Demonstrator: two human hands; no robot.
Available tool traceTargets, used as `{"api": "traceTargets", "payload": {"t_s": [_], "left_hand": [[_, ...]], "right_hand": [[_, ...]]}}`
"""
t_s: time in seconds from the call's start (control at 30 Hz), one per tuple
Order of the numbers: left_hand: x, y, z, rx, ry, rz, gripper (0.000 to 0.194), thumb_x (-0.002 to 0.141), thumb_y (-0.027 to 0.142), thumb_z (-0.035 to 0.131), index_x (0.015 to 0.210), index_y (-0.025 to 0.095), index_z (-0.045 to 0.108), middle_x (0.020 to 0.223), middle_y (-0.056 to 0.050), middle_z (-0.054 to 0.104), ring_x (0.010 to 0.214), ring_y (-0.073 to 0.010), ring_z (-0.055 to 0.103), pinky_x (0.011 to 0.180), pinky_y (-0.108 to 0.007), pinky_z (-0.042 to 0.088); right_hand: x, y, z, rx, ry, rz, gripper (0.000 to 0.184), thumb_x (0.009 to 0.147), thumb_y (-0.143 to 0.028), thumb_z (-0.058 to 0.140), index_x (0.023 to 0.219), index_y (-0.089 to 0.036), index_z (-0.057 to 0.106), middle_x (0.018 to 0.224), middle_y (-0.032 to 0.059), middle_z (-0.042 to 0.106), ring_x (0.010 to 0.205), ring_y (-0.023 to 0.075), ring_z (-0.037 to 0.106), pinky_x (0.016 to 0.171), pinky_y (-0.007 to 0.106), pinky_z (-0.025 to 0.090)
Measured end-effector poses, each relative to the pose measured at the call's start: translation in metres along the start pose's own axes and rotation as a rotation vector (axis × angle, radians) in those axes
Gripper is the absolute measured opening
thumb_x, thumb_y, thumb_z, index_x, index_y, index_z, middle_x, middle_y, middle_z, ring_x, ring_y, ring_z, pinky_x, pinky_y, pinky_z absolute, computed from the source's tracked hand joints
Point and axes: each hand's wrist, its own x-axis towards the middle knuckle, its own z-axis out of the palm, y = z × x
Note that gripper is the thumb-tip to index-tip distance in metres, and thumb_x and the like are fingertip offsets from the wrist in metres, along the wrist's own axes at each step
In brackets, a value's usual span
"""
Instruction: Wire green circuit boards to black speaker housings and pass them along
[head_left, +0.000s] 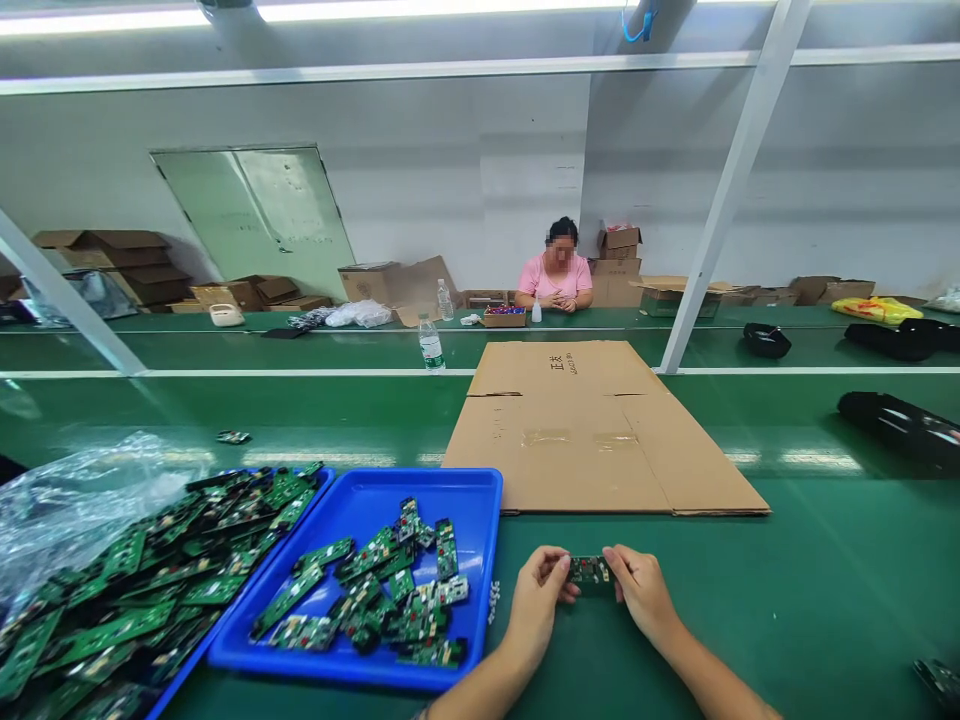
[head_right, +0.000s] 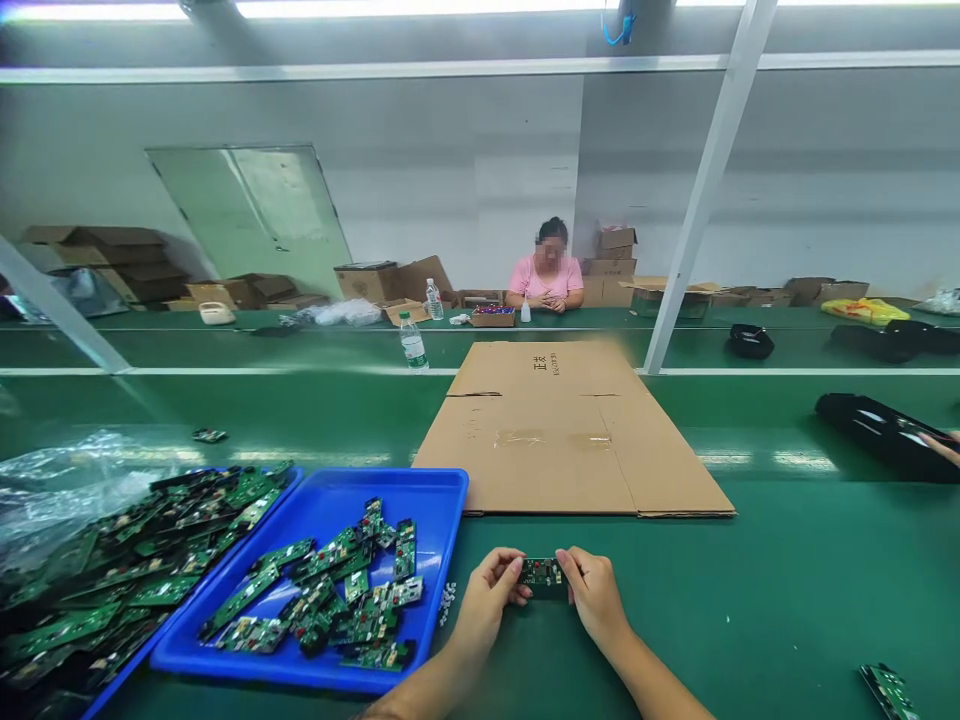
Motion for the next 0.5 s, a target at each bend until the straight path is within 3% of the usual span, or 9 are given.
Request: {"api": "traceTargets", "payload": {"t_s": [0.2,0.3,0.4,0.43,0.5], "left_hand": [[0.001,-0.005,-0.002,0.069,0.023,0.048,0.037,0.060,0.042,0.077,0.081,0.016,0.061,0.073,-0.003,0.064,0.066,-0.0188,0.063,0.053,-0.027,0.050],[-0.004,-0.001,-0.001,0.127,0.053,0.121,0.037,0.061,0.035,0.076,0.091,0.017,0.064,0.099,-0.010,0.066,0.097,-0.0277,0.062,0.079,-0.040,0.053],[-0.017,0.022,0.004,0.261,0.168,0.309,0.040,0.067,0.037,0.073,0.103,0.020,0.066,0.122,-0.012,0.058,0.121,-0.0318,0.047,0.107,-0.053,0.033],[-0.024,0.034,0.005,0.309,0.188,0.393,0.035,0.072,0.040,0.070,0.101,0.021,0.067,0.121,-0.012,0.059,0.121,-0.0324,0.048,0.108,-0.056,0.031],[-0.041,0.065,0.005,0.323,0.104,0.535,0.023,0.082,0.043,0.061,0.091,0.023,0.070,0.113,-0.010,0.063,0.118,-0.0314,0.052,0.104,-0.053,0.038]], "right_hand": [[0.000,0.000,-0.001,0.048,-0.057,-0.018,0.059,0.085,-0.070,0.039,0.057,-0.019,0.051,0.049,-0.0005,0.052,0.047,0.0124,0.047,0.051,0.024,0.035],[0.005,0.002,-0.002,0.077,-0.065,-0.025,0.055,0.085,-0.068,0.043,0.065,-0.018,0.056,0.057,0.0003,0.055,0.054,0.0132,0.050,0.054,0.023,0.037],[0.010,0.003,-0.001,0.102,-0.056,-0.021,0.055,0.085,-0.068,0.042,0.067,-0.018,0.056,0.058,0.0006,0.055,0.054,0.0134,0.051,0.054,0.024,0.038],[0.012,0.004,0.000,0.109,-0.052,-0.019,0.055,0.085,-0.067,0.042,0.066,-0.018,0.055,0.058,0.0007,0.055,0.054,0.0132,0.050,0.054,0.024,0.038],[0.014,0.004,0.001,0.118,-0.043,-0.017,0.054,0.085,-0.066,0.042,0.064,-0.018,0.053,0.057,0.0007,0.055,0.052,0.0127,0.049,0.054,0.024,0.037]]}}
